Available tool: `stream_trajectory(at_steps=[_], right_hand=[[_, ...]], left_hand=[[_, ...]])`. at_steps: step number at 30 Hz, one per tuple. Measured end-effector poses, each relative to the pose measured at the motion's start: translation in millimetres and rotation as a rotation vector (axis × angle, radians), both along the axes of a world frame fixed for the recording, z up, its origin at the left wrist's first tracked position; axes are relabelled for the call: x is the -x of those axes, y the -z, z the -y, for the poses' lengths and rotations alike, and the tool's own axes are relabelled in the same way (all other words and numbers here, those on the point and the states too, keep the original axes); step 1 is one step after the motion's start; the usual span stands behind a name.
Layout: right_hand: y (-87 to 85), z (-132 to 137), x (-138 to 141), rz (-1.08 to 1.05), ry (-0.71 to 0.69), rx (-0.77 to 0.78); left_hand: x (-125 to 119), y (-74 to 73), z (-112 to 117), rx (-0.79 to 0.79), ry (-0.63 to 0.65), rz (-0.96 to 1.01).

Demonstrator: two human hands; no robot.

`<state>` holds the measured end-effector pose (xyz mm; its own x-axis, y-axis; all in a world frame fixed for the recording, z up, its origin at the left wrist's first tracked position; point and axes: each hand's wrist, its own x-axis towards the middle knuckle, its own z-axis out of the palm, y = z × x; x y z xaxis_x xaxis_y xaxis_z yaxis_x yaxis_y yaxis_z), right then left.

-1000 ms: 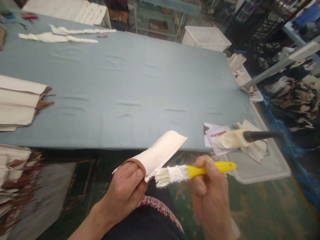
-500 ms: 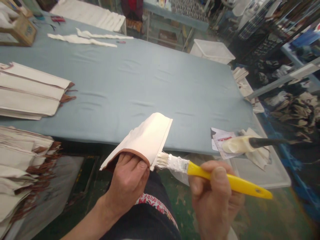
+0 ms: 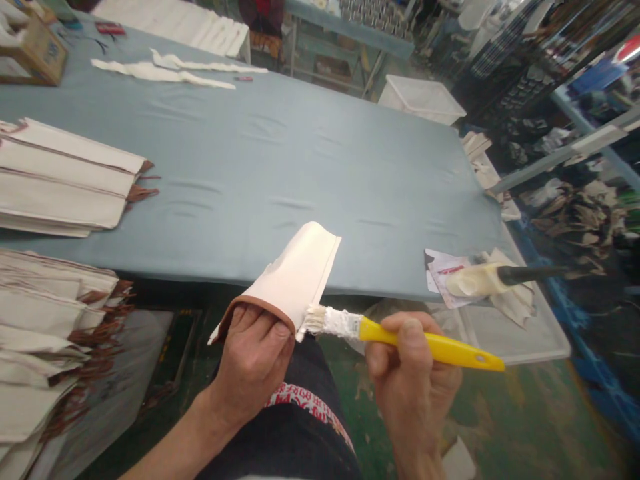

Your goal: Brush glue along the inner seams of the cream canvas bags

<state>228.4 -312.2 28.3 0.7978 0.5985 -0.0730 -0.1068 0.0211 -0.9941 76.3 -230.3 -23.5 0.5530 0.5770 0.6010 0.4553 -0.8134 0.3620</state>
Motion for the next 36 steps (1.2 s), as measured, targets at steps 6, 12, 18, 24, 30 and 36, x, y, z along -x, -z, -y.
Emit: stream_trajectory(at_steps=[6, 12, 18, 24, 30, 36], right_hand=[[1.0, 7, 19, -0.096, -0.011, 0.087], [10.4, -6, 11, -0.031, -0.015, 0.023], [10.2, 12, 32, -0.140, -0.139, 0.123], [19.3, 5, 28, -0.200, -0.112, 0.061], [26.4, 6, 37, -0.369, -0.201, 0.134], [30.4, 2, 36, -0.349, -0.106, 0.113]], left_hand=[[16, 3.1, -1, 0.010, 0.015, -0.014], [25, 4.4, 0, -0.022, 0.005, -0.034], [37, 9.6, 1, 0.025, 0.048, -0.012], [45, 13.0, 1, 0.040, 0.061, 0.012], [53, 22.0, 0, 0.123, 0.103, 0.034], [48, 29.6, -2, 0.119, 0.126, 0.028]])
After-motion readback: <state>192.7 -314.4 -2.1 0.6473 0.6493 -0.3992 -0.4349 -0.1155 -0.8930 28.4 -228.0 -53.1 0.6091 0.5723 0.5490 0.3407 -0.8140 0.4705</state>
